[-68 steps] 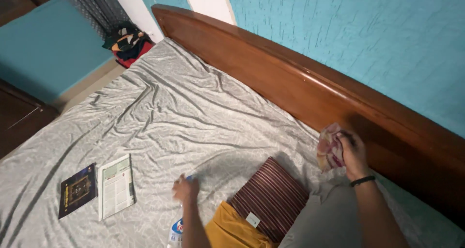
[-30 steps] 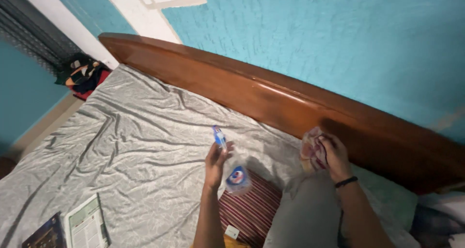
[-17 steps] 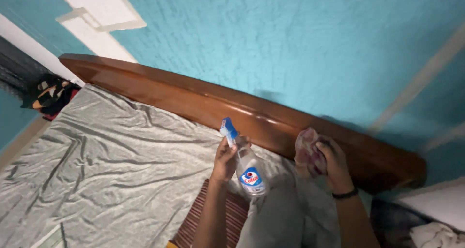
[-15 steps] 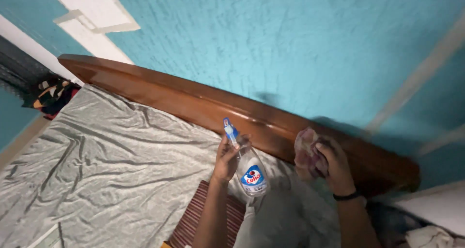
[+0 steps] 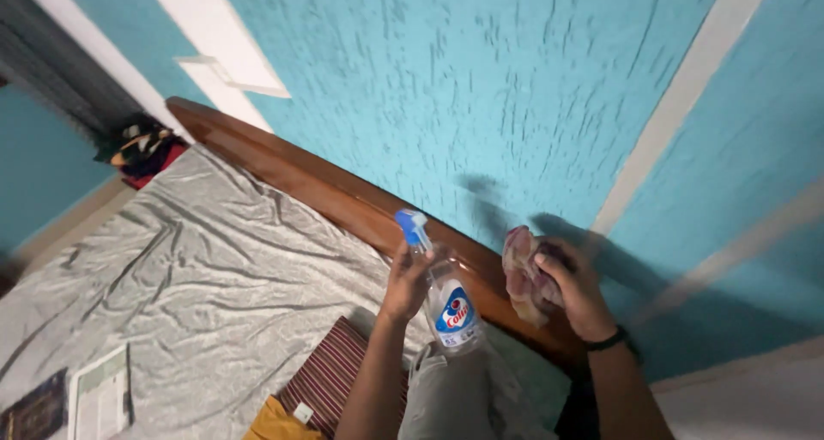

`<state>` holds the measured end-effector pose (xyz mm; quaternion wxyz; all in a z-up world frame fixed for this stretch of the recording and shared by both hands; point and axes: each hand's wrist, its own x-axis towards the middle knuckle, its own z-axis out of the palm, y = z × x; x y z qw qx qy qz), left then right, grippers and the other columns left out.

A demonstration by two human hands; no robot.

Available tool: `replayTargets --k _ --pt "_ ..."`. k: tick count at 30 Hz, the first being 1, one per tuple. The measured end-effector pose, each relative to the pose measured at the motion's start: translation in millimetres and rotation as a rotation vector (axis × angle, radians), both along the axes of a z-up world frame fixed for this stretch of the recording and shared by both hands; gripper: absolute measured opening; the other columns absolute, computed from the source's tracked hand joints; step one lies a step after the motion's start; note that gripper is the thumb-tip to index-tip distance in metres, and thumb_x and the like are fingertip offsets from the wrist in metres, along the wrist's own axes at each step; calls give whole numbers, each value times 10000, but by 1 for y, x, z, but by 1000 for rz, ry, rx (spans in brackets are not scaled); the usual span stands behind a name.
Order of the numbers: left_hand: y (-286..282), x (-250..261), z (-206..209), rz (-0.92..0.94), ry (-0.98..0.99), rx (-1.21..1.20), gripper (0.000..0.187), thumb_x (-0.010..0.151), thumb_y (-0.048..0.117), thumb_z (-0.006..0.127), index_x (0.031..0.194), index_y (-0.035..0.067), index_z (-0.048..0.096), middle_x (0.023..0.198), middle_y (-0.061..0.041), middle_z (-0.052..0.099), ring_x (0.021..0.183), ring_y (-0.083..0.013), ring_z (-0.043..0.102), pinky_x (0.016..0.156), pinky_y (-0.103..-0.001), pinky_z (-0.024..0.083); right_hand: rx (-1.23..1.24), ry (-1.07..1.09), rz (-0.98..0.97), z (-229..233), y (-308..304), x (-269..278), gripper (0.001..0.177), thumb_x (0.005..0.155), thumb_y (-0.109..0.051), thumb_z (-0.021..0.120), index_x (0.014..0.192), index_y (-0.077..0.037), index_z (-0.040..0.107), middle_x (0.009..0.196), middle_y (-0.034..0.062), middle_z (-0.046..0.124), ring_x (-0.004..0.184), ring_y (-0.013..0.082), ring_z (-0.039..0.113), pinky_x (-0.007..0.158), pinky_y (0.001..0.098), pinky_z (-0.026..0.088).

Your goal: The person sprays a cleaning solution onto a cloth and wipes the wooden headboard of a bed, then moves to wipe a wooden chair. The person uses circular motions and repositions the cloth while cleaning the surfaces.

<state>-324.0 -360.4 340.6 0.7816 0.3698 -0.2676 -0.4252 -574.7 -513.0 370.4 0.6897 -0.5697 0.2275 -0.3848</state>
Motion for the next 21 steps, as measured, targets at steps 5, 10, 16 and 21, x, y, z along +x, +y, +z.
replayTargets --k 5,10,16,21 --pt "44 -31 56 122 -180 154 485 943 201 716 1339 3 518 1156 -166 667 1047 -321 707 905 -483 595 -33 30 61 40 13 -8 297 962 -183 661 1194 2 671 1042 24 667 966 119 618 867 276 492" --pt "71 -43 93 238 -119 279 558 886 208 728 1367 50 493 1172 -150 643 1019 -293 704 881 -481 595 -6 71 98 73 28 13 308 950 -177 662 1196 8 674 1069 34 676 986 128 633 882 287 501" --pt "89 -30 122 262 -64 252 556 894 203 727 1379 63 492 1175 -137 652 1029 -269 701 895 -453 590 19 108 206 104 41 63 287 949 -180 660 1173 -1 672 1072 31 679 995 124 635 879 288 509" --pt "121 33 122 385 -51 318 496 907 179 716 1354 57 540 1133 -98 650 1001 -234 686 854 -420 576 -6 101 199 90 60 151 282 942 -192 666 1163 -18 682 1066 29 687 979 120 631 866 277 516"
